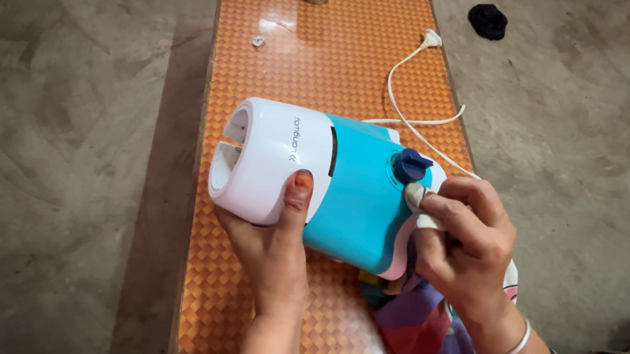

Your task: The person wipes the exterior of a small white and blue appliance with a colorful cloth. They rotate the appliance to clean different sides, including the control knob and base, while holding it on a patterned mat.

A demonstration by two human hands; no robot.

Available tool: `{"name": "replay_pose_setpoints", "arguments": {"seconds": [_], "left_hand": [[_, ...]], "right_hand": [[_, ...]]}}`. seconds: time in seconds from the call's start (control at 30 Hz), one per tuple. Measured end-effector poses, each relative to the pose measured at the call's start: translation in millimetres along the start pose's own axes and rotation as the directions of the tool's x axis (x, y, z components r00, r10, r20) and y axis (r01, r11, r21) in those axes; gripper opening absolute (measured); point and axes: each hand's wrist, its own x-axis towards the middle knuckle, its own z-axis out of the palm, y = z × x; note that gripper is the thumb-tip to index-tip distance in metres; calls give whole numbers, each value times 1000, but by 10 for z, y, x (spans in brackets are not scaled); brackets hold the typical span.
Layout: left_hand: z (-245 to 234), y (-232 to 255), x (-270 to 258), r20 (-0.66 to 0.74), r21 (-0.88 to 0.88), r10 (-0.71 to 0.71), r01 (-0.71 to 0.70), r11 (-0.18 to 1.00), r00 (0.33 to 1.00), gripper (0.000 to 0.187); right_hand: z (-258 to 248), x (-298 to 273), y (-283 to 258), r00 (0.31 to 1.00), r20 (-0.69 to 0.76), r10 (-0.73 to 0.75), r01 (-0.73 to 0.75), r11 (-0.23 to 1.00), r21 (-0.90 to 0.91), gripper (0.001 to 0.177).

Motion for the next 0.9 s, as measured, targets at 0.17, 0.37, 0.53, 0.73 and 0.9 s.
{"name": "replay_pose_setpoints", "arguments": {"seconds": [0.17,0.37,0.53,0.73,0.9], "left_hand": [[-10,7,10,-5,-20,-19,19,1000,1000,89],[-53,-16,26,-25,-4,-66,66,998,997,85],[-105,-41,53,-40,10,-86,87,996,995,87],[-149,-31,100,-21,52,-106,107,993,994,88],[-181,-19,145,-14,95,-151,151,984,989,87]], "right_hand": [[-25,0,197,993,-13,115,-115,993,-5,25],[-34,-65,90,999,-23,-25,27,998,64,29],[38,-5,-77,993,72,-90,89,996,13,33],[-11,72,36,998,47,-38,37,999,22,39],[-8,102,162,998,58,34,-36,999,39,39]]}}
